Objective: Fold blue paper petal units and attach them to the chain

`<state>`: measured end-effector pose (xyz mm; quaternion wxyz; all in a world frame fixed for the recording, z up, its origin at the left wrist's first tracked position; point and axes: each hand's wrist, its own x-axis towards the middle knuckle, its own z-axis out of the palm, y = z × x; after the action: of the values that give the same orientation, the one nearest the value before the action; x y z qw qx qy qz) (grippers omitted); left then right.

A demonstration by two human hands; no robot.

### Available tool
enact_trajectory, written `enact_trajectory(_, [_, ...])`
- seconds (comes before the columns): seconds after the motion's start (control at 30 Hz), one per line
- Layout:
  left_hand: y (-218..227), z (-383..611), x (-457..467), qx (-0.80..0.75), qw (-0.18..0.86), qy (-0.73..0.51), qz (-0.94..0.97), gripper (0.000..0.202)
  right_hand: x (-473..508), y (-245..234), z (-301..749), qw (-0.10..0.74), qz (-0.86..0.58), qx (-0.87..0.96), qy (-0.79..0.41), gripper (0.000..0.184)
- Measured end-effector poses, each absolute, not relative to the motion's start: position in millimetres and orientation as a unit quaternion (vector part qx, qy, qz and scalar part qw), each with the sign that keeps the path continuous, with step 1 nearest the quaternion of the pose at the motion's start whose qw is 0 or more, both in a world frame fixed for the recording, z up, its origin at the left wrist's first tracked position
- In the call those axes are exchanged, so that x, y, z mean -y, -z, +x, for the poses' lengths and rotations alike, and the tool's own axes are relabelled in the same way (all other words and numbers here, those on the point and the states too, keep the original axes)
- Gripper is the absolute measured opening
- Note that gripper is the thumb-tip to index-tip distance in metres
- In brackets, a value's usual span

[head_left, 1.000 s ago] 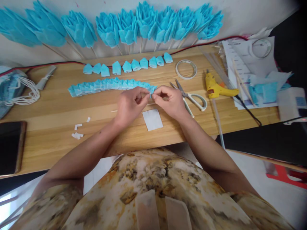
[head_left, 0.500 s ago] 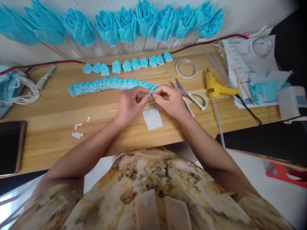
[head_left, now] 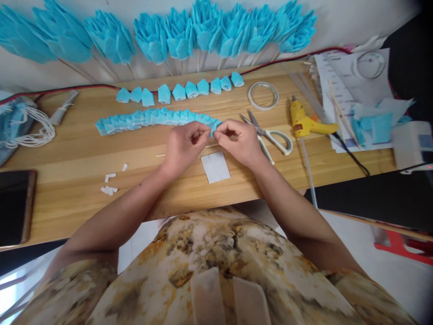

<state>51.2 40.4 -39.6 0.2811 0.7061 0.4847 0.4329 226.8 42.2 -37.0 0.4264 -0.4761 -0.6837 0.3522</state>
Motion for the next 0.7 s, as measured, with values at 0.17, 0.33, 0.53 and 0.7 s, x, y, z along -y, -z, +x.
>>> enact_trajectory(0.17, [39.4,50.4,-39.3,-0.473,0.242,-0.424,0.733,0.011,-43.0,37.6,226.5,0.43,-0.482,0.675,-0.357,0.016])
enact_trajectory(0.33, [39.1,49.6,-38.7,-0.47,0.173,-0.408,0.763,0.02,-43.0,37.8,225.8,0.432,-0.476,0.677,-0.359,0.016])
enact_trajectory(0.53, [38.4,49.4,-38.4,-0.474,0.156,-0.403,0.767,0.017,-42.0,38.3,225.6,0.423,-0.481,0.679,-0.358,0.014])
enact_trajectory(0.7, [37.2,49.3,-38.0,-0.478,0.182,-0.404,0.759,0.015,-42.2,39.2,226.4,0.418,-0.48,0.684,-0.356,0.014])
